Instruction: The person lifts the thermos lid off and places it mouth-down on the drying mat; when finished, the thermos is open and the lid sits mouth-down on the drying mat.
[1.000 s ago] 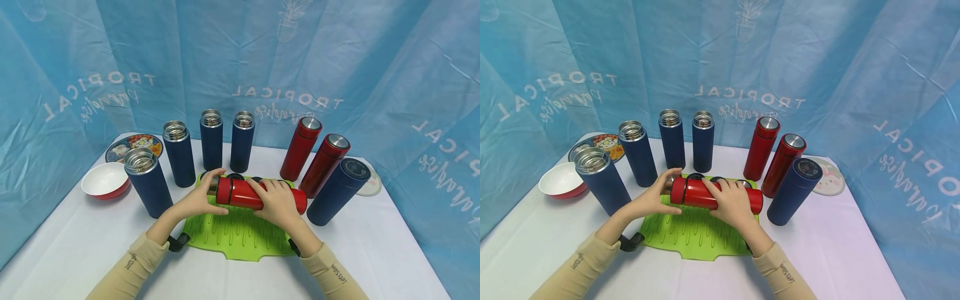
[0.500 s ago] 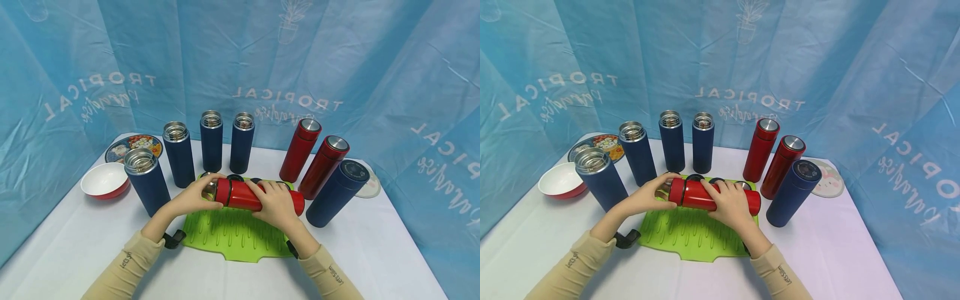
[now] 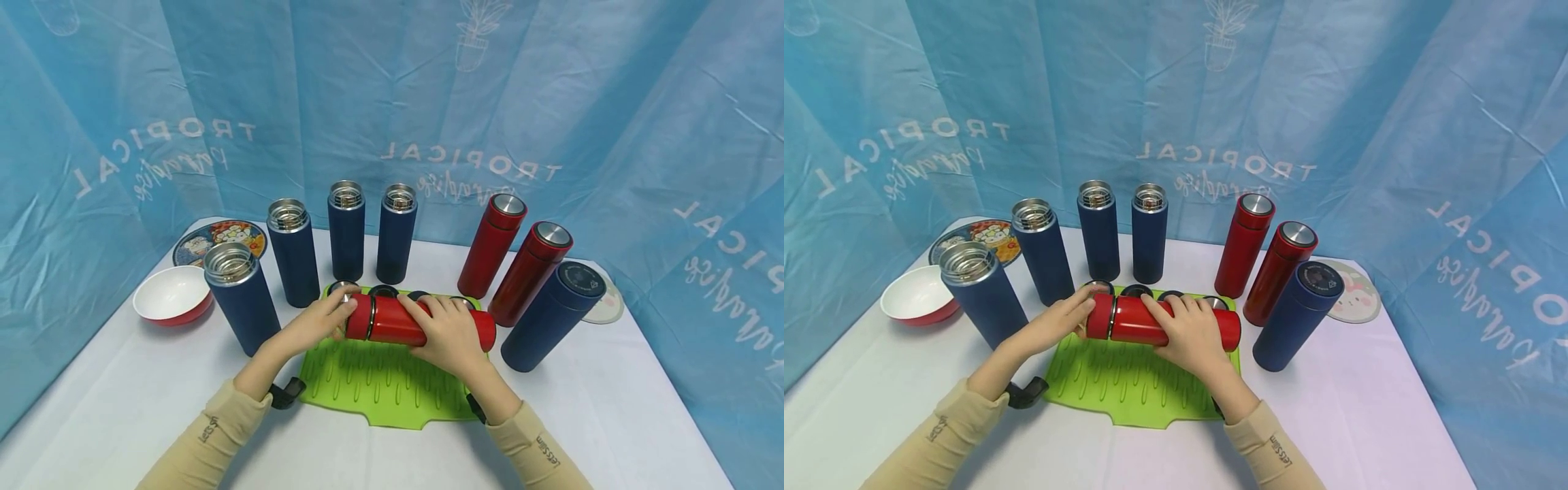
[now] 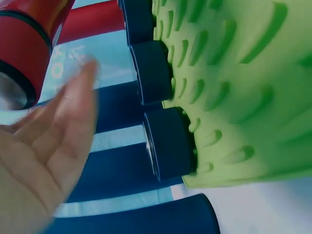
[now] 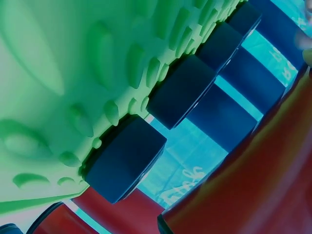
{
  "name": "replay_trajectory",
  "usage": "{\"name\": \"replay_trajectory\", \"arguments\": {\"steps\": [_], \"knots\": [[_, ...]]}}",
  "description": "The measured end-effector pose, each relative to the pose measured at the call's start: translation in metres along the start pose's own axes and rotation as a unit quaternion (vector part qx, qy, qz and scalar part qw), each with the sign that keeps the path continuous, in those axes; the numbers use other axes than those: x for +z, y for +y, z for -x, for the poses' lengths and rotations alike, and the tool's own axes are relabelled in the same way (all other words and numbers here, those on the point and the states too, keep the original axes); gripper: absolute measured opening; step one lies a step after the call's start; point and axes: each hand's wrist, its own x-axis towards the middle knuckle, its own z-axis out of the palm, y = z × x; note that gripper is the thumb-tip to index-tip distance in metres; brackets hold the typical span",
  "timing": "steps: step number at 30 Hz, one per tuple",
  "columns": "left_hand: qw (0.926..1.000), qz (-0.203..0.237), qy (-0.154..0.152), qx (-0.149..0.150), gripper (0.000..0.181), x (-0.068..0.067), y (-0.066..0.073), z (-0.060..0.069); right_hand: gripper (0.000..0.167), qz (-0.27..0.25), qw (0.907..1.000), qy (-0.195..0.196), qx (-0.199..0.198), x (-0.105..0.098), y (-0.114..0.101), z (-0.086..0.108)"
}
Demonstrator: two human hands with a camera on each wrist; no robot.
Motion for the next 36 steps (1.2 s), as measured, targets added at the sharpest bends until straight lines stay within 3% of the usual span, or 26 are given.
{"name": "replay_trajectory", "arguments": {"steps": [5, 9, 12, 29, 36], "knots": [[0.9979, -0.011, -0.003, 0.064, 0.089, 0.0006, -0.0016, 0.0027, 0.093, 0.001, 0.9999, -0.007, 0.007, 0.0008, -0.0002, 0.0005], [0.9941, -0.027, 0.003, 0.105, 0.078, 0.0013, -0.0019, 0.0023, 0.093, 0.001, 0.9998, -0.014, 0.012, 0.0014, 0.0004, 0.0008], [0.9926, -0.03, 0.004, 0.118, 0.069, 0.001, -0.0014, 0.0015, 0.094, 0.0, 0.9998, -0.014, 0.012, 0.0016, 0.0008, 0.001], [0.9979, -0.019, -0.009, 0.061, 0.065, -0.0001, -0.005, -0.0026, 0.077, 0.003, 1.0, 0.0, -0.003, 0.0019, 0.0043, 0.0018], [0.9991, -0.043, 0.0, -0.003, 0.055, 0.0003, -0.0002, -0.0016, 0.077, 0.008, 0.9999, 0.005, -0.009, 0.0004, 0.0036, 0.0015]]}}
